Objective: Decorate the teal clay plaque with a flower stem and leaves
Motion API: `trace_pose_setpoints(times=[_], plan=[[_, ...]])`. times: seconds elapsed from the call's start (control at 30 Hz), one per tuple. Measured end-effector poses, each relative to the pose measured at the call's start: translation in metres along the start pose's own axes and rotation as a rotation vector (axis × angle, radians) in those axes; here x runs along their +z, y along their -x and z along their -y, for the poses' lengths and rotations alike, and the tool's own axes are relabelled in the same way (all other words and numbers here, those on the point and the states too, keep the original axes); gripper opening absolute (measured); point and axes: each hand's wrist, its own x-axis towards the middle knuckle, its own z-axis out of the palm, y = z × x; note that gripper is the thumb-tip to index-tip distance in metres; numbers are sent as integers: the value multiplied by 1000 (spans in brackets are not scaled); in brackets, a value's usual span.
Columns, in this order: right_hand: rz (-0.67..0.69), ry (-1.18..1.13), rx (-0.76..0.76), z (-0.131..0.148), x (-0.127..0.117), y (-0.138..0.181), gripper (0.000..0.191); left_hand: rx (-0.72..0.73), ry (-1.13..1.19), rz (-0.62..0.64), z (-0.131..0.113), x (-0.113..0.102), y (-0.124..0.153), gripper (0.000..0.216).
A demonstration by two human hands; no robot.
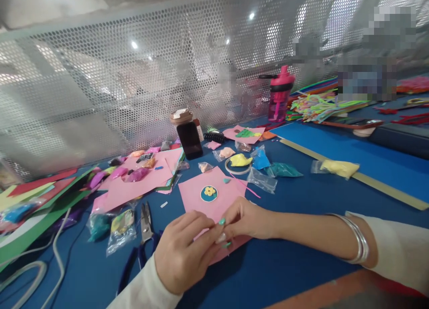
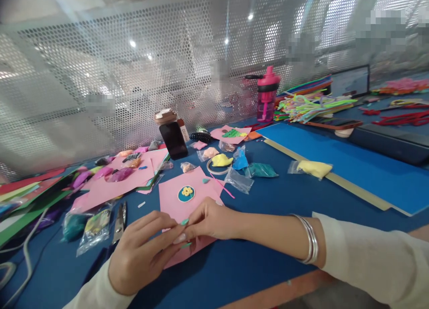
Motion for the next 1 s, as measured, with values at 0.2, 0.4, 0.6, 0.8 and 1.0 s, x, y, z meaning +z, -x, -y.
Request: trace_pose_setpoints(times=[0.2,0.4,0.6,0.8,1.0], plan=[[20,-52,73,6,3,1,43,80,-42,-24,3,0,-2,9],[-116,-129,87,6,6,-2,63,-83,-90,11,9,-5,-5,14],[-97,69,-72,9,10,7,50,-68,-217,92,7,-1,-2,22],[35,486,-196,9,11,13,42,34,-167,117,13,-1,-1,30],[46,837,-451,11,14,16,27,-2,-191,102,20,1,1,36]])
